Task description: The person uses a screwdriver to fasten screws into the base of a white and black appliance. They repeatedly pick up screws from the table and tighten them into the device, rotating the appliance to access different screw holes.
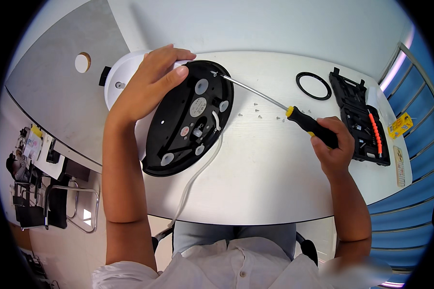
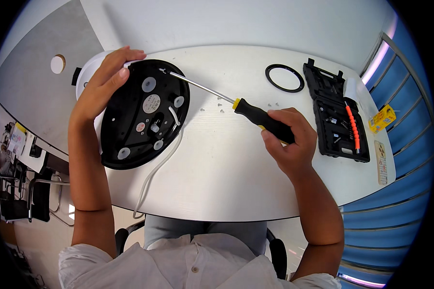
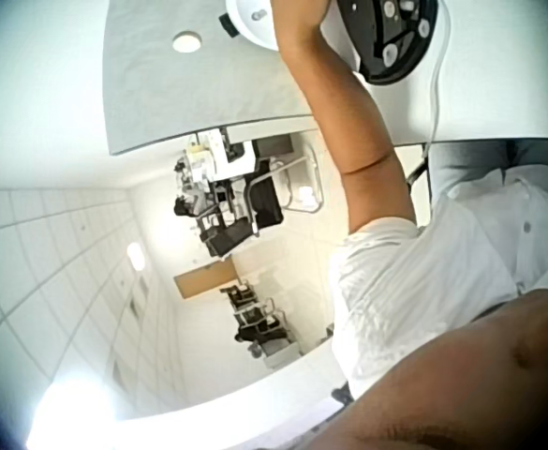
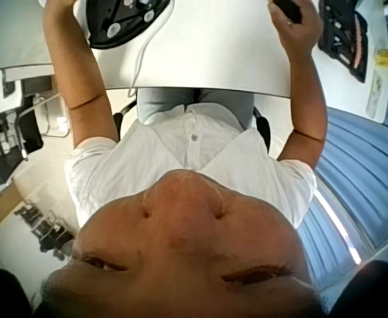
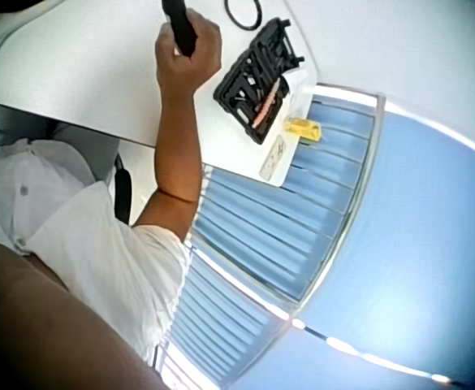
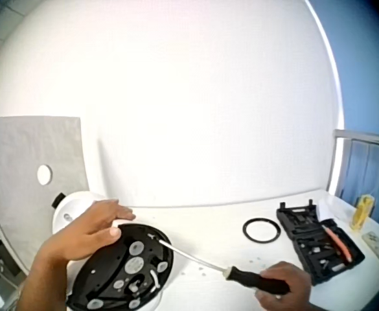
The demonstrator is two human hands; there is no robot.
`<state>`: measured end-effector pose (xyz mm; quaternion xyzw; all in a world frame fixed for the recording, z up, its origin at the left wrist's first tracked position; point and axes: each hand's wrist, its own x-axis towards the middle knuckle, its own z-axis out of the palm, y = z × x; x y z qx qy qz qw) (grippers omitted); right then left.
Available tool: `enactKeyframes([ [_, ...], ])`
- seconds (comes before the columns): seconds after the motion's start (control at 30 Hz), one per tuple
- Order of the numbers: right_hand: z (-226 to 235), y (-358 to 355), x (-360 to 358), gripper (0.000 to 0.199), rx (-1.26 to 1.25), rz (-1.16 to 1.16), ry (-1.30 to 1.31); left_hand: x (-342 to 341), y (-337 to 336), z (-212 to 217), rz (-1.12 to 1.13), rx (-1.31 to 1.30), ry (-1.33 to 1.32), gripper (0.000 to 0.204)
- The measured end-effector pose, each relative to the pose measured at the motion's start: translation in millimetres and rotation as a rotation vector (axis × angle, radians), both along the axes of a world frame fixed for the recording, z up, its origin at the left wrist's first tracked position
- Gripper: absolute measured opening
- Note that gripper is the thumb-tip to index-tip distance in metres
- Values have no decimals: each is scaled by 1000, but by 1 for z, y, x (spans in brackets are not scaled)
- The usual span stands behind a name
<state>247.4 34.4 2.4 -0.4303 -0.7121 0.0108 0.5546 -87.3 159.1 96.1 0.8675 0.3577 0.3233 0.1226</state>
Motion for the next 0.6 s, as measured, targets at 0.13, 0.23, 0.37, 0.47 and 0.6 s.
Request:
enactKeyframes([
  [0.13,-1,2,0,33,-3,-6,-18,-1,-5,4,-2,-52,23,47],
  [0.23,-2,3,0,33,4,-7,-30,-2,-5,2,-23,-35,2,45],
  [0.37,-1,3,-1,32,20,-10,-39,-5,-1,-3,-55,0,-80,46],
  [0.47,-2,3,-4,33,13,-18,-48,-6,-3,-4,-45,8,-80,46],
  [0.6,3,0,-9,36,143,-81,-171,-5,-3,-4,-48,-12,-91,47],
])
